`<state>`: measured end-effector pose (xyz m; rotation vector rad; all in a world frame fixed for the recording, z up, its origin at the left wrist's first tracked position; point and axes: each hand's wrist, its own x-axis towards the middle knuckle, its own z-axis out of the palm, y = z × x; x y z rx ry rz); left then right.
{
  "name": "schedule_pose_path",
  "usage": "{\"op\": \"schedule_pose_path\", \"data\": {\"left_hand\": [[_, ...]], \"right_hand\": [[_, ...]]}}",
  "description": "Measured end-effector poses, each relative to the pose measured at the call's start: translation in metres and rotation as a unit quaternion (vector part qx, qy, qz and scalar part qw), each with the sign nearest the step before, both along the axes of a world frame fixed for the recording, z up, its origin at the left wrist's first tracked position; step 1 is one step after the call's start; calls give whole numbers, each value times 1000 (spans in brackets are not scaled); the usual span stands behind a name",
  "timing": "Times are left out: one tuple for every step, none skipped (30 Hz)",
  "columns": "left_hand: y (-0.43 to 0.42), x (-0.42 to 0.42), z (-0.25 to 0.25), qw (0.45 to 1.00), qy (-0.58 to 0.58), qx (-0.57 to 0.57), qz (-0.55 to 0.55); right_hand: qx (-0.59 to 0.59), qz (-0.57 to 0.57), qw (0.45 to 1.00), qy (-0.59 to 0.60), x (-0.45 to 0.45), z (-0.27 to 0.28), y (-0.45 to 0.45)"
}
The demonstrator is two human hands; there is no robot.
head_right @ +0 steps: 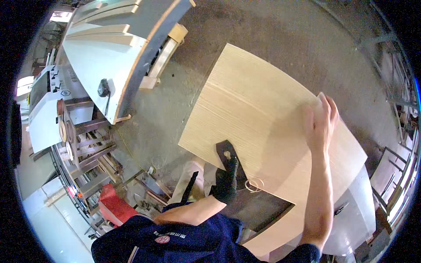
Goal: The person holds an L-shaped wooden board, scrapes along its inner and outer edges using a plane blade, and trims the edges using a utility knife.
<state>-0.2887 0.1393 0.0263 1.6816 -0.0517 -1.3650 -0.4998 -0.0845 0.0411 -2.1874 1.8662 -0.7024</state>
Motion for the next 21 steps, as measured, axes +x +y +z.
{"op": "schedule_pose_path", "data": {"left_hand": [[-4, 8, 13, 997, -47, 2, -64], [-11, 16, 18, 997, -48, -19, -53], [-19, 26, 24, 997, -49, -35, -40], [-28, 35, 29, 997, -51, -54, -27], [-39, 45, 39, 998, -44, -54, -4], [-51, 53, 38, 997, -64, -49, 13], [-61, 64, 41, 997, -71, -35, 4], [-66, 72, 43, 997, -76, -20, -8], [-65, 79, 40, 996, -81, -43, -10], [-67, 87, 37, 994, -87, -67, -14], [-72, 94, 37, 994, -87, -60, -24], [-74, 101, 33, 994, -92, -49, -27], [-78, 108, 31, 997, -58, -47, -13], [-81, 116, 28, 999, -25, -45, 5], [-83, 119, 22, 999, -31, -43, -8], [-86, 126, 17, 998, -41, -43, -13], [-90, 138, 15, 998, -53, -42, -16], [-99, 148, 41, 989, -125, 6, -80], [-104, 165, 31, 992, -92, -42, -71], [-109, 183, 17, 992, -54, -90, -67], [-117, 199, 14, 989, -36, -121, -75]], "right_hand": [[13, -42, 999, 8, -14, 14, 18], [28, -87, 996, 15, -32, 23, 41], [28, -115, 993, 17, -50, 28, 68], [26, -143, 989, 16, -70, 30, 95], [32, -174, 984, 33, -93, 28, 126], [38, -209, 976, 52, -112, 25, 159], [50, -243, 967, 57, -123, 24, 191], [63, -281, 956, 63, -132, 22, 222], [76, -294, 949, 81, -136, 16, 255], [90, -309, 942, 97, -132, 8, 287], [101, -319, 938, 89, -122, 0, 316], [115, -328, 934, 83, -107, -5, 346], [138, -353, 921, 84, -89, -8, 371], [161, -375, 909, 84, -69, -10, 391], [168, -398, 899, 67, -54, -9, 407], [175, -413, 892, 46, -35, -9, 417], [183, -426, 886, 25, -16, -12, 420], [170, -427, 887, 36, -1, -16, 419], [156, -432, 887, 51, 17, -20, 415], [142, -442, 883, 69, 37, -22, 411], [124, -446, 882, 85, 58, -24, 405]]}}
